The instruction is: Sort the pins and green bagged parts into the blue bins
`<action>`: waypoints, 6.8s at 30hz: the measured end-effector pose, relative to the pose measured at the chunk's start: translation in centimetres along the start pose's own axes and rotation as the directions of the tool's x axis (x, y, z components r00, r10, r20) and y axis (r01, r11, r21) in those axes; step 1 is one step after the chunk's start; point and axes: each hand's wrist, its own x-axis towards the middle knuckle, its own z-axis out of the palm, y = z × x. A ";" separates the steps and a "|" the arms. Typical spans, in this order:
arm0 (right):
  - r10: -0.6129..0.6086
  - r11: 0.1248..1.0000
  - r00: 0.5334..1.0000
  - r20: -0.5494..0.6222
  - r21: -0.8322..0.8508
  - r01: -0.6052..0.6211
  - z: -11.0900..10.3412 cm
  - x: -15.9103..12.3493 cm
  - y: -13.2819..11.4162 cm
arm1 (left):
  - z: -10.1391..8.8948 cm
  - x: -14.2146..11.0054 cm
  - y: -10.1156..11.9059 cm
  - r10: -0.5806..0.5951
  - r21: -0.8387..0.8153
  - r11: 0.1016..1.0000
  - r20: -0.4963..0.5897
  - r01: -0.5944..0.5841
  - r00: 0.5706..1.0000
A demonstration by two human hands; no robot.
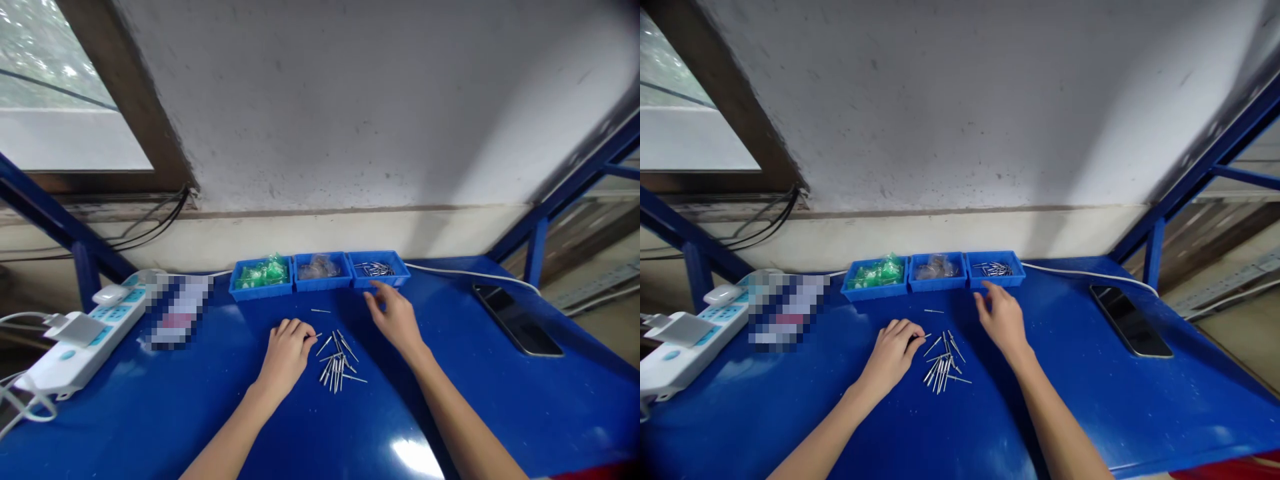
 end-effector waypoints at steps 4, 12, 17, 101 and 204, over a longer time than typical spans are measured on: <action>-0.340 0.928 0.924 0.177 0.221 0.299 0.8 -1.4 -4.2 | -0.2 0.2 -0.7 -0.039 -0.319 0.947 -0.001 0.036 0.999; -0.506 0.854 0.828 0.243 0.277 0.440 2.4 -2.9 -6.2 | -0.2 0.0 -0.6 -0.066 -0.511 0.858 0.008 0.060 0.998; -0.434 0.891 0.874 0.218 0.243 0.383 2.1 -2.5 -5.8 | -0.6 -0.2 -0.2 -0.048 -0.363 0.932 -0.078 0.017 0.996; -0.384 0.923 0.881 0.278 0.134 0.360 2.5 -2.6 -5.6 | -0.7 0.7 -0.7 0.045 -0.322 0.944 -0.072 -0.066 0.996; -0.384 0.905 0.891 0.244 0.291 0.310 1.0 -2.6 -6.5 | -2.0 0.1 0.2 0.028 -0.322 0.946 -0.022 -0.033 0.999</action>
